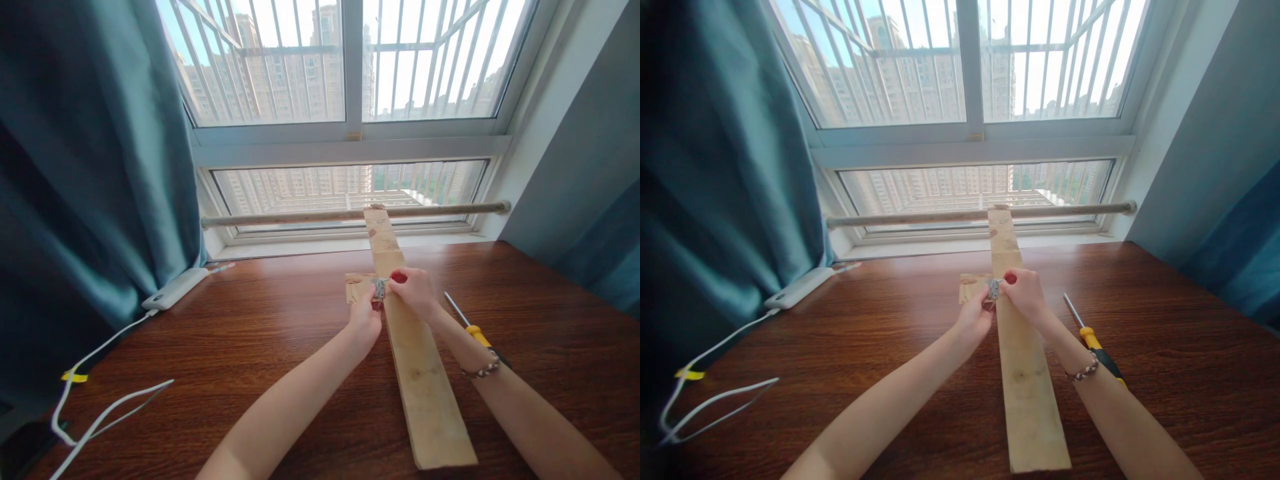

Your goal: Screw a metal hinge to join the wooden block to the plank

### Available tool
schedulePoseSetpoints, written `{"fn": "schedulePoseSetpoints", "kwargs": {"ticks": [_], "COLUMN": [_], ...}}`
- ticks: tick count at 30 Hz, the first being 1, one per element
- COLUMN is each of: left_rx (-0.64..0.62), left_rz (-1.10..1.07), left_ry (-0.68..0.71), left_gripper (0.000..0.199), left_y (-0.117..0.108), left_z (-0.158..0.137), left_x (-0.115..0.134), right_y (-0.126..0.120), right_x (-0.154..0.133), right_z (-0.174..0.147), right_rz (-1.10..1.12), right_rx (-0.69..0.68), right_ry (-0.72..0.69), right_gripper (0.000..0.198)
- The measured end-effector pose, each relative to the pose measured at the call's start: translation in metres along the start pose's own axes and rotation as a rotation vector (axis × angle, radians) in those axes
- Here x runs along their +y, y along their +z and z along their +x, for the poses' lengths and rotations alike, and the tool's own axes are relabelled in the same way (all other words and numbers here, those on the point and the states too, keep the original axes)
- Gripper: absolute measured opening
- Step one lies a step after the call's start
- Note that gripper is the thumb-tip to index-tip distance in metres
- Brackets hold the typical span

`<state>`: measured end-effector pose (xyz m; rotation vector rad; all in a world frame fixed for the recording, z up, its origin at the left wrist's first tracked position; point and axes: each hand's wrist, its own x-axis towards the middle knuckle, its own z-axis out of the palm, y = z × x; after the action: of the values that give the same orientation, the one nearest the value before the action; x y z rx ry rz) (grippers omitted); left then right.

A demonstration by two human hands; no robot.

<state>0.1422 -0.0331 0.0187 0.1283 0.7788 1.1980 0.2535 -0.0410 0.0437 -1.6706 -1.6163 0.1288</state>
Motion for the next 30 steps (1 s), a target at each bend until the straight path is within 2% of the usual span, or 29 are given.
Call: {"fn": "schedulePoseSetpoints", "kwargs": {"ticks": [3,10,18,30], "left_rx": [0.004,0.002,-0.002,-0.008], "left_rz": [0.009,0.007,-0.012,-0.022], "left_ry": [-0.006,-0.021,-0.019,-0.011], "left_gripper": [0.015,0.017,0.016,0.015], "left_y": [0.001,0.001,0.002,0.001], "left_z": [-0.003,-0.003,-0.003,-0.002], "left_x": [0.001,0.002,0.003,0.002], "right_y": [0.006,0.02,0.014,0.012], "right_x": [0.001,0.008,0.01,0.011], "right_z": [-0.002,-0.003,-0.001,0.0], "right_rz": [0.025,-0.05,-0.079,0.001], "right_rx": [0.017,0.064,0.024,0.0], "right_ry": [-0.068,-0.347,-0.387,-0.417], "right_gripper": [0.012,0.017,0.018,0.02]}}
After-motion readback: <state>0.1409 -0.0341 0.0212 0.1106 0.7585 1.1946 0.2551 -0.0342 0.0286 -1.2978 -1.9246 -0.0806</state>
